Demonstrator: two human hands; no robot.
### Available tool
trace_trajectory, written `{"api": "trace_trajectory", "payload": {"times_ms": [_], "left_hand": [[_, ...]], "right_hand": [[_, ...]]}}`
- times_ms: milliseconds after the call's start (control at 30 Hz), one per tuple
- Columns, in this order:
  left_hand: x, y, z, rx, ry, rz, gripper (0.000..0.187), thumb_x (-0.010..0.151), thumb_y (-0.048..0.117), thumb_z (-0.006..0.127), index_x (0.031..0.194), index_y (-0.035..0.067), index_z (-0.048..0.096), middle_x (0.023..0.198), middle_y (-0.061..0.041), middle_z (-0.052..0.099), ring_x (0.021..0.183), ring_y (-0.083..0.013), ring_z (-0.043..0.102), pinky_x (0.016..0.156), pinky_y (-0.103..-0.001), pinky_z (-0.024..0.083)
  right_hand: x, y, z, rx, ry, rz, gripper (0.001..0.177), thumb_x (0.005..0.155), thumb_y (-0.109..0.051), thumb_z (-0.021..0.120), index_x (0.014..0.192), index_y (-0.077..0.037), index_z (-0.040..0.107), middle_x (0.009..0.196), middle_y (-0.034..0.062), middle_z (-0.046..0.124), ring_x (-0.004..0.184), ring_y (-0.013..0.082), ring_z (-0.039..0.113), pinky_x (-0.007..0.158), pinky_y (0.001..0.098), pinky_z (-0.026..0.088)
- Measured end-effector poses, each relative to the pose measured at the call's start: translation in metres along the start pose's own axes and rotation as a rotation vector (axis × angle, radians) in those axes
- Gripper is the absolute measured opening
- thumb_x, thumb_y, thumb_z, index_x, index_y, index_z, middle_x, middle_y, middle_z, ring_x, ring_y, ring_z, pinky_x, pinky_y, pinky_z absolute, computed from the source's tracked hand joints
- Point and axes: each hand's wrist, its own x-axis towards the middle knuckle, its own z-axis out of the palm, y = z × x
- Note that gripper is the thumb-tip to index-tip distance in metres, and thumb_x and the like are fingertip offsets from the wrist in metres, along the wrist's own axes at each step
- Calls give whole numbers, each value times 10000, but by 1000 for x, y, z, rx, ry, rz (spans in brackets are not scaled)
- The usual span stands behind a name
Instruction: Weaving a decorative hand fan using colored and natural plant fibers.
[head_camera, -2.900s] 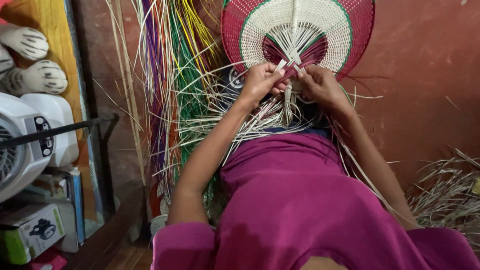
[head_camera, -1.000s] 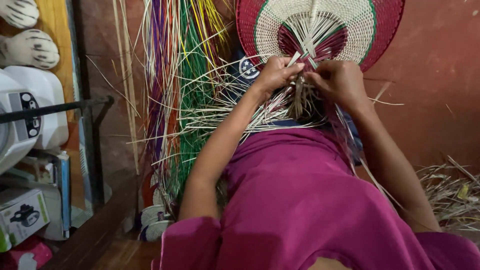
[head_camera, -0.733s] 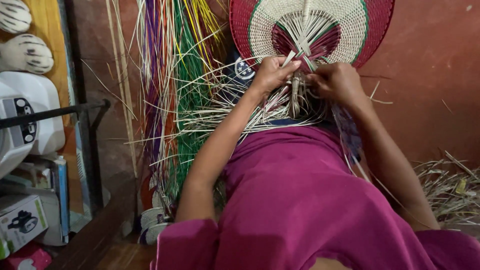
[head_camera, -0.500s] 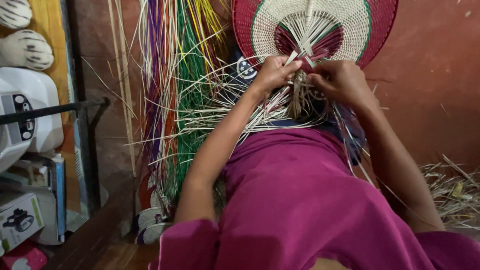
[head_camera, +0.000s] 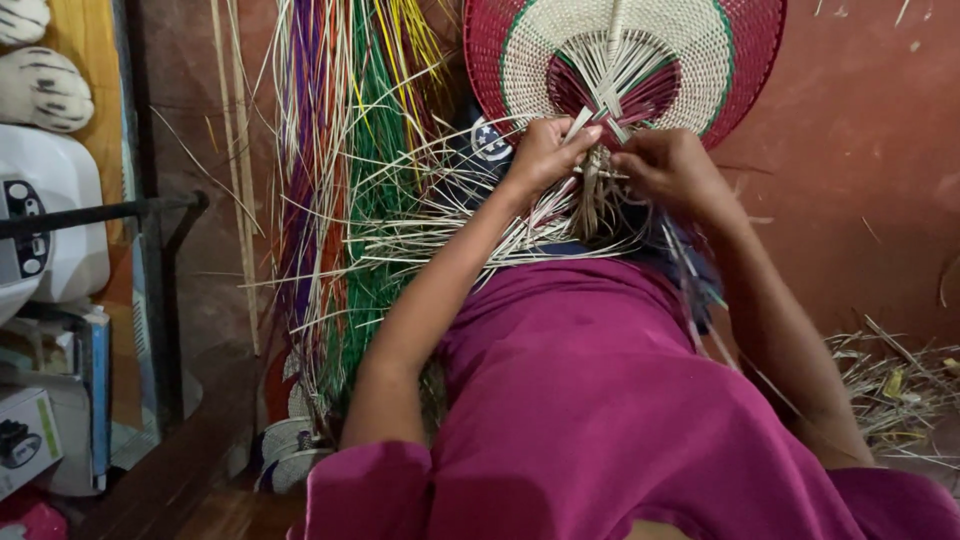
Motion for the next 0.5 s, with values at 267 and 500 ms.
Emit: {"api": "trace_trajectory", "payload": {"times_ms": [267,500], "left_hand": [[12,-11,0,224,27,-121,157,781,220,517,717,88,573,579,-26,552,485,-107,483,435,-224,385],[13,-8,7,176,180,-192,516,617,367,659,934,-5,493,814,-104,435,720,-154,428,607,-219,346]], "right_hand": [[37,-66,-24,151,-121,181,251,907,-242,539,878,-18,649,536,65,541,368,95,371,338,232,265],[28,-27,-20,28,90,-183,342,865,-375,435,964,-94,602,651,75,550,528,233,474,438,346,350]]}}
